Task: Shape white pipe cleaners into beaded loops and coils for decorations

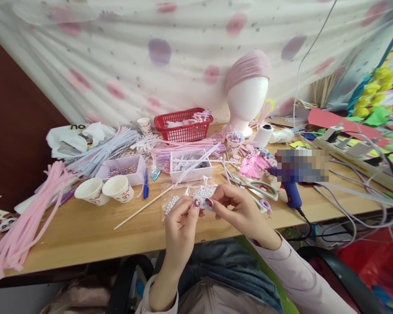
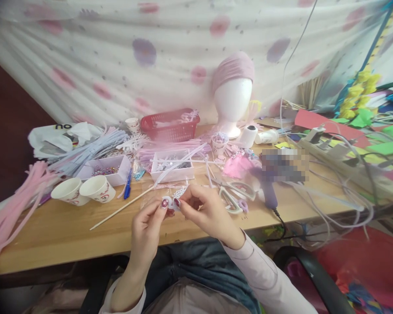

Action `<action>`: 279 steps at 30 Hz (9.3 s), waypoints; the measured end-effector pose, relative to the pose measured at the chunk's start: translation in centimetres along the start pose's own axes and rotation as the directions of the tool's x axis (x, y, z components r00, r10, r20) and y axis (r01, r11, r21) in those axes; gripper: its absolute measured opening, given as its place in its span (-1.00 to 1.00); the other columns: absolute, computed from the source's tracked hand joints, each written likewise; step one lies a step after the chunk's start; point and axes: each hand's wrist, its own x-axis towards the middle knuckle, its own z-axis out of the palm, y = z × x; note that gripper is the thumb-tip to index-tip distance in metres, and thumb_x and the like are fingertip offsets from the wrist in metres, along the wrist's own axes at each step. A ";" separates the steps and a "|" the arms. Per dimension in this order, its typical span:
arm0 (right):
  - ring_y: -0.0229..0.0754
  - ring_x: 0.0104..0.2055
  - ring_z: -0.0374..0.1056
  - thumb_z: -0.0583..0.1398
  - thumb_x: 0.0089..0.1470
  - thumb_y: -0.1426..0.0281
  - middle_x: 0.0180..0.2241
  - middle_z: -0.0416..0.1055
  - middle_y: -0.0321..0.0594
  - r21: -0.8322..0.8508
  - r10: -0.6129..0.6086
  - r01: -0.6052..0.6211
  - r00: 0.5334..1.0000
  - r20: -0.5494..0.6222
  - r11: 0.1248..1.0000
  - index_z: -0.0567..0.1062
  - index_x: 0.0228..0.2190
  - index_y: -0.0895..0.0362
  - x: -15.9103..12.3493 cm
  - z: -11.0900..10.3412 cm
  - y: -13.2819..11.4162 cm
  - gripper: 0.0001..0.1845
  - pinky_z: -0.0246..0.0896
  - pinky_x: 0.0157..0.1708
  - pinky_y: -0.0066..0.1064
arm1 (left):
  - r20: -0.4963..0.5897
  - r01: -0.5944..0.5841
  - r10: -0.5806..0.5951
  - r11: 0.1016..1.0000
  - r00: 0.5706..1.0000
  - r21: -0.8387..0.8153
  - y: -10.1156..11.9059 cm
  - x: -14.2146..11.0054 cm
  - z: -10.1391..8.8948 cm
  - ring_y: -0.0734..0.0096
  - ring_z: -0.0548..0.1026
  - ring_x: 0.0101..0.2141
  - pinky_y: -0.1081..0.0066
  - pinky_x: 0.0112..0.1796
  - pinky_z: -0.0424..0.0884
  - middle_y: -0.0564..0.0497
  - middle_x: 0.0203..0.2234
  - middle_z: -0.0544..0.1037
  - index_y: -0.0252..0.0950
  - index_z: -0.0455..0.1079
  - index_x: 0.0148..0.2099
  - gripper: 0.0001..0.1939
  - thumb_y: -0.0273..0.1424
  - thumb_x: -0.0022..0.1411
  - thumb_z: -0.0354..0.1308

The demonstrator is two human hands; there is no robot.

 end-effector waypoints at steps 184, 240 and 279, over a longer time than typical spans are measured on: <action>-0.22 -0.36 0.34 0.19 0.22 0.33 -0.42 0.43 -0.26 -0.147 0.021 0.006 0.983 0.182 0.989 0.43 -0.35 0.14 0.2 -0.1 -0.3 -0.86 0.22 -0.35 -0.44 | -0.010 0.235 -0.259 0.893 0.966 -0.383 -1.1 0.1 0.0 0.44 0.44 -0.35 0.48 -0.25 0.35 0.06 -0.46 0.51 -0.28 0.45 -0.34 -0.72 -0.17 0.13 0.31; -0.11 -0.36 0.24 0.00 0.31 0.49 -0.43 0.40 -0.17 -0.614 -0.528 0.543 0.817 0.230 0.573 0.40 -0.29 0.14 -0.3 0.5 0.9 -0.81 0.12 -0.29 -0.29 | 0.273 0.421 -0.377 0.899 0.885 -0.120 0.1 0.6 -0.1 0.64 0.00 -0.81 0.57 -0.79 0.00 0.28 -0.76 0.10 -0.21 0.16 -0.43 -0.59 -0.02 0.29 0.03; -0.28 -0.59 0.06 0.03 0.21 0.34 -0.64 0.12 -0.37 0.266 0.160 -0.170 0.985 0.058 0.949 0.22 -0.59 0.09 -1.1 2.1 0.9 -0.67 -0.01 -0.54 -0.41 | 0.107 0.072 -0.080 0.994 0.991 0.078 -1.2 0.2 -0.1 0.56 0.24 -0.68 0.53 -0.60 0.15 0.19 -0.70 0.23 -0.22 0.18 -0.44 -0.67 -0.20 0.34 0.05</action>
